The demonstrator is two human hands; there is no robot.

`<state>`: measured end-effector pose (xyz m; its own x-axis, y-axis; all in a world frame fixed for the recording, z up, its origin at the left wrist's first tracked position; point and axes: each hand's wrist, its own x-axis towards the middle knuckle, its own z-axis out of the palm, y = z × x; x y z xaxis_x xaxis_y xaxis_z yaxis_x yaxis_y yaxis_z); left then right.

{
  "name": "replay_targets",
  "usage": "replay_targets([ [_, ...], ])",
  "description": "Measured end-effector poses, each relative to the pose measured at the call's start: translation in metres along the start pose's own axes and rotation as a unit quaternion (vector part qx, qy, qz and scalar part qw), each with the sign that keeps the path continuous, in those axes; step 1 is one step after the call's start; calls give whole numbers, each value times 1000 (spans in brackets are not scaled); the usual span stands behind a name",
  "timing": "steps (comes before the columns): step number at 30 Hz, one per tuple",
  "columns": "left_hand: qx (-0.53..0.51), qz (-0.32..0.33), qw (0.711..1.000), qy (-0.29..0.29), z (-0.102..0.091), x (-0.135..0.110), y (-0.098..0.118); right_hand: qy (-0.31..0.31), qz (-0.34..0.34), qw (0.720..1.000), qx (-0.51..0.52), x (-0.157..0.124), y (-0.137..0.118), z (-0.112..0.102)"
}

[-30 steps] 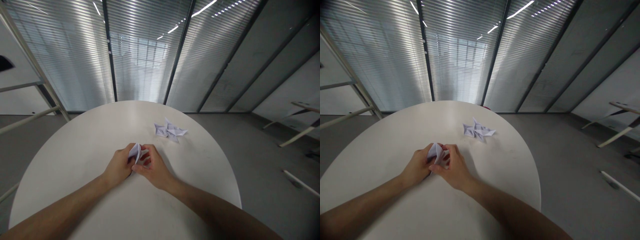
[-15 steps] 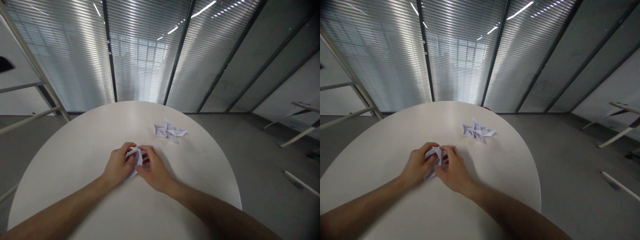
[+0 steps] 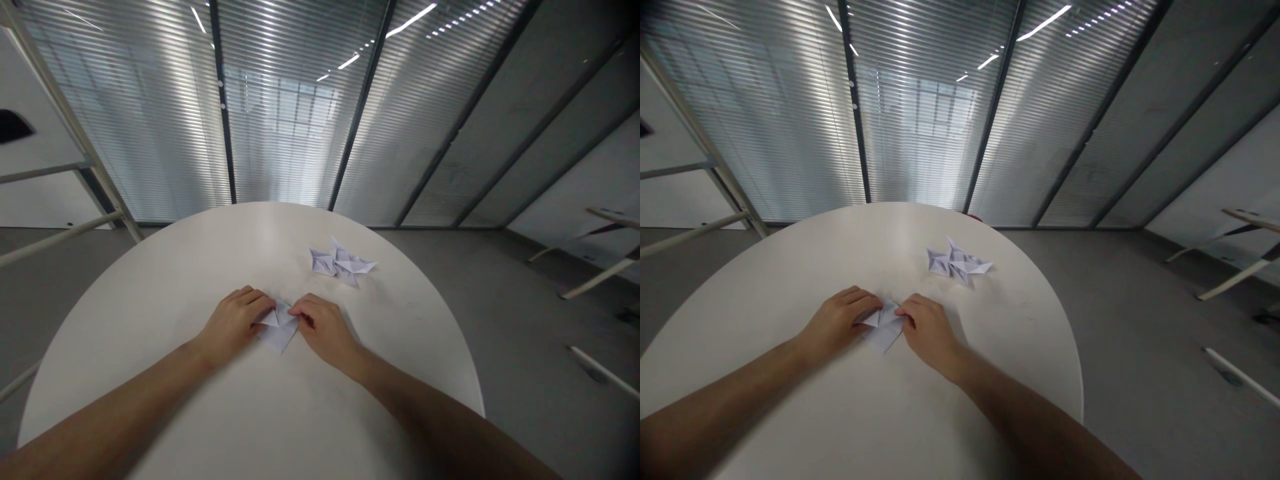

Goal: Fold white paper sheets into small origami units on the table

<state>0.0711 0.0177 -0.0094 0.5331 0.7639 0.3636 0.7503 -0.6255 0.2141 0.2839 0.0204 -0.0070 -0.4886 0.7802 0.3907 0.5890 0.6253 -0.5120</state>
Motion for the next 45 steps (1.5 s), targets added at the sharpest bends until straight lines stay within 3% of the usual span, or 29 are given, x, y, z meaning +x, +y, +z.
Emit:
replay_targets([
  [7, 11, 155, 987, -50, -6, -3, -11, -88, -44, 981, -165, -3, 4, -7],
  [12, 54, 184, 978, -76, -17, -4, -7, -123, -73, 963, -226, -6, -4, -15],
  [18, 133, 176, 973, -72, -20, -7, 0, -167, -150, 950, -217, -8, -10, -20],
  [23, 120, 171, 974, -88, -21, -7, 4, -188, -199, 944, -183, -10, -15, -23],
  [35, 49, 108, 991, -69, -8, -6, 21, -154, -107, 979, -81, -3, -3, -7],
  [45, 64, 69, 993, -66, -7, -4, 30, -206, -137, 950, -192, -11, -5, -2],
])
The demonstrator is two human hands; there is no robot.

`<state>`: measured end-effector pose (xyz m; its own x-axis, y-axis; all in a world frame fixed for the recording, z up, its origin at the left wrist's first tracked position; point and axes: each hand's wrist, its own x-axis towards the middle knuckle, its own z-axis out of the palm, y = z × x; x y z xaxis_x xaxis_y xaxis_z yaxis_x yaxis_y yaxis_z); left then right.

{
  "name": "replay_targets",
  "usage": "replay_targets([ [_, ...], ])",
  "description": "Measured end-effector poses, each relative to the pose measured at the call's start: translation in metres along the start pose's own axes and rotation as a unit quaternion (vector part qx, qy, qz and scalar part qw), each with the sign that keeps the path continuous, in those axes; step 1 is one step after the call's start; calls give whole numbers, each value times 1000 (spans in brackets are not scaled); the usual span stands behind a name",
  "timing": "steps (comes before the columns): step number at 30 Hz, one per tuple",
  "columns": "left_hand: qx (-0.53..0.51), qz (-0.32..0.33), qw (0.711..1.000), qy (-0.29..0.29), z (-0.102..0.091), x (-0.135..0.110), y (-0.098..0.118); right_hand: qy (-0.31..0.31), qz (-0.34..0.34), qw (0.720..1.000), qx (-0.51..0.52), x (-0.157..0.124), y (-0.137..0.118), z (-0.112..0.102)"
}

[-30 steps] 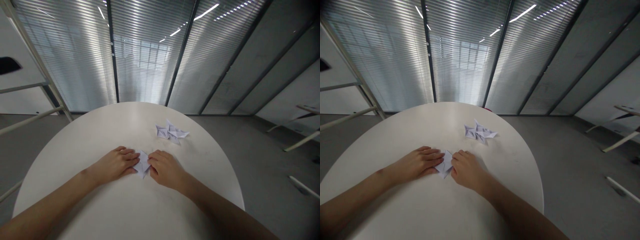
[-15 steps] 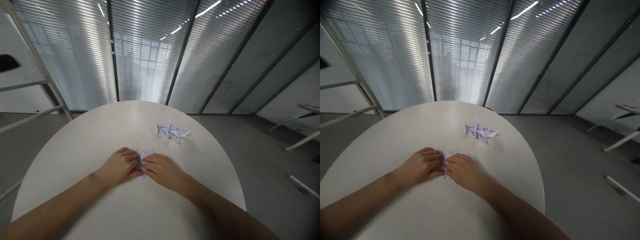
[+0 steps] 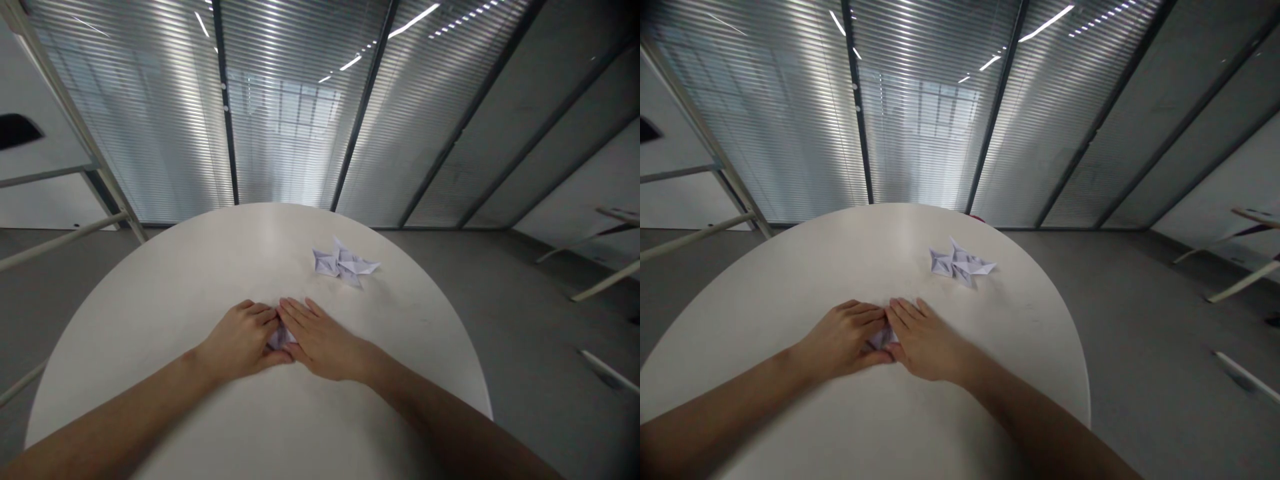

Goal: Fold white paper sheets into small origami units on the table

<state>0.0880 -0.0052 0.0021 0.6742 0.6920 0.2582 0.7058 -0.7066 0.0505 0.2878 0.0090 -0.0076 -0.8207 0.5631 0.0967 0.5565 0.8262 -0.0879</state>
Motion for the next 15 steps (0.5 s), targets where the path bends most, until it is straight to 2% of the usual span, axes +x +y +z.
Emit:
replay_targets([
  [7, 1, 26, 1000, -8, -1, -1, -2, 11, 1, 999, -48, -10, -7, -10],
  [15, 5, 45, 999, -18, -5, -1, 0, 27, 51, 998, -12, 8, 6, 1],
])
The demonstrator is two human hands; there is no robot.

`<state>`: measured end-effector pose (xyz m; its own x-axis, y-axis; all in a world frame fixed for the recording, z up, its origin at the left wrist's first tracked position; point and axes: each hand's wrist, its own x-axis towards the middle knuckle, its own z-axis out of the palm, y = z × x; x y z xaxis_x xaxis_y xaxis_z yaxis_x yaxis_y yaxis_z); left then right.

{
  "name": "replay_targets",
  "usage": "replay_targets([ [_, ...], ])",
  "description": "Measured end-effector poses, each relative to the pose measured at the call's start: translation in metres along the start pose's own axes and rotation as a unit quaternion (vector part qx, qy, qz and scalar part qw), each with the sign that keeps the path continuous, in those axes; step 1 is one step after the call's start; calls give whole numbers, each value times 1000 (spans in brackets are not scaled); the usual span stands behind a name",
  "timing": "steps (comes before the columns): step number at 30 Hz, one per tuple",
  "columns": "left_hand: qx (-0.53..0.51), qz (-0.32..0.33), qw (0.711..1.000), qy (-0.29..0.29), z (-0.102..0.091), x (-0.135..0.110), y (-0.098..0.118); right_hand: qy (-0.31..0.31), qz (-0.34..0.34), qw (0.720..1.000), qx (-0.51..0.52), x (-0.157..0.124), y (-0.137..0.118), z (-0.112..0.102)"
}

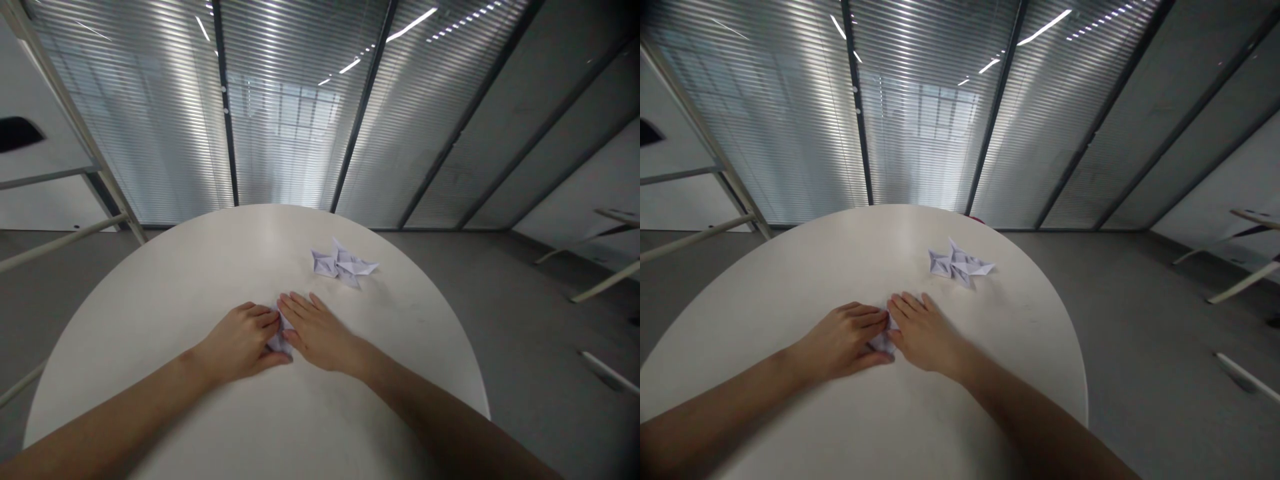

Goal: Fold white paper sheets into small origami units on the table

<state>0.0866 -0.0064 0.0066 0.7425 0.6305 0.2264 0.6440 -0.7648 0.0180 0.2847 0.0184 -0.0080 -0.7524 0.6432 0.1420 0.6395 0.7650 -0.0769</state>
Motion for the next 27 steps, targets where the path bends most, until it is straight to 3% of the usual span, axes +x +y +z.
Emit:
replay_targets([
  [5, 11, 24, 1000, -13, -3, -2, -3, -11, -22, 1000, 5, -10, 2, -7],
  [9, 5, 40, 999, 9, -3, -4, -8, -23, -54, 998, 9, -20, 4, -16],
  [17, 16, 76, 996, 33, 2, -4, -13, 15, -91, 996, 17, -11, 10, -19],
  [22, -4, 99, 995, 21, -1, -7, -21, 1, -78, 997, 22, -12, 11, -22],
  [27, -75, 76, 994, 28, -1, -11, -33, -1, -41, 998, 41, -11, 11, -24],
])
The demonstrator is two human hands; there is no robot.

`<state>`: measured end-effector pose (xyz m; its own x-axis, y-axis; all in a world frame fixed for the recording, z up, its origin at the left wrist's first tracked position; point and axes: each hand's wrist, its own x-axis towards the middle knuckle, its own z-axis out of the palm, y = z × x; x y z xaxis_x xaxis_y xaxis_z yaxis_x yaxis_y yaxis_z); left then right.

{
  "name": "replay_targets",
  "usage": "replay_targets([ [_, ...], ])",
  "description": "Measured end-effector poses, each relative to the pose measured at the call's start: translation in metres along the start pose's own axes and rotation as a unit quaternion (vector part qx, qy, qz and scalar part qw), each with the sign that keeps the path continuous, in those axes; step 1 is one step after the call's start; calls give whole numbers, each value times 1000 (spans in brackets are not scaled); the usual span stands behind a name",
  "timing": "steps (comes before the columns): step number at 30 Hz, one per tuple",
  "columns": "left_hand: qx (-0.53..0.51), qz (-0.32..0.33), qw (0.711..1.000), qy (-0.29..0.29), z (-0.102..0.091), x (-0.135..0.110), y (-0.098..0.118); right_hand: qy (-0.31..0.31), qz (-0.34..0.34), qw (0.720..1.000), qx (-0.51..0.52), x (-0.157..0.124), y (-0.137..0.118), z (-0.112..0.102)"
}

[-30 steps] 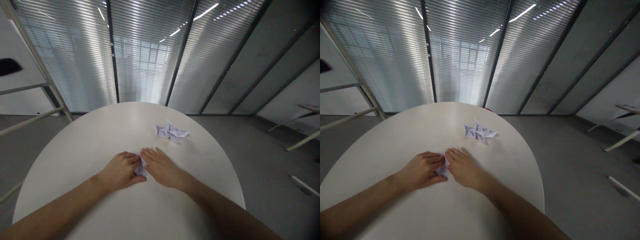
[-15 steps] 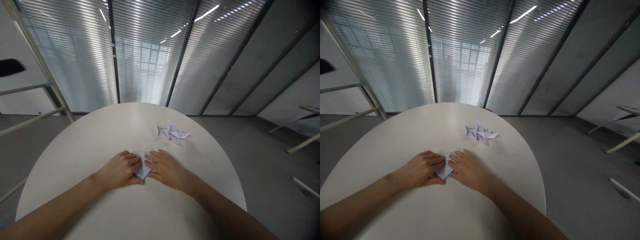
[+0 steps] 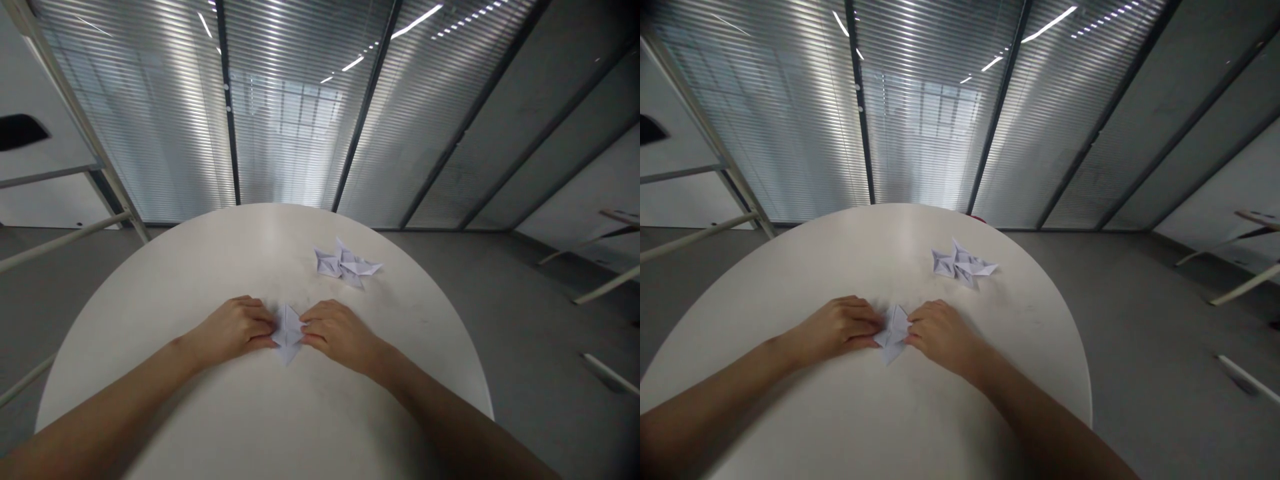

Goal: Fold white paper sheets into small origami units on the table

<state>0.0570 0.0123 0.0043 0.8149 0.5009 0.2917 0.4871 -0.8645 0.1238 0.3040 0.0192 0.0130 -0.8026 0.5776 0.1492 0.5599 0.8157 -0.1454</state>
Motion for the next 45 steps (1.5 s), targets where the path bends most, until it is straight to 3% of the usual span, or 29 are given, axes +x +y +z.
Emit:
replay_targets([
  [6, -82, -108, 990, 29, 1, 2, -1, 26, 97, 995, 7, 5, -3, 2],
  [14, -30, -310, 950, 35, 18, 8, -6, 73, 232, 970, 29, 13, -5, 11],
  [21, 5, -289, 957, 19, 15, 9, -3, 57, 242, 968, 26, 15, -3, 11],
  [27, 66, -272, 960, 33, 19, 12, 4, 84, 225, 970, 19, 17, -15, 18],
  [36, 37, -213, 976, 36, 28, 8, 1, -7, 231, 969, 88, 21, -19, 7],
  [42, 6, -193, 980, 52, 26, 8, 1, 5, 260, 952, 163, 20, -11, 11],
  [45, -42, -179, 980, 70, 19, 10, 2, 53, 246, 953, 171, 18, -9, 14],
])
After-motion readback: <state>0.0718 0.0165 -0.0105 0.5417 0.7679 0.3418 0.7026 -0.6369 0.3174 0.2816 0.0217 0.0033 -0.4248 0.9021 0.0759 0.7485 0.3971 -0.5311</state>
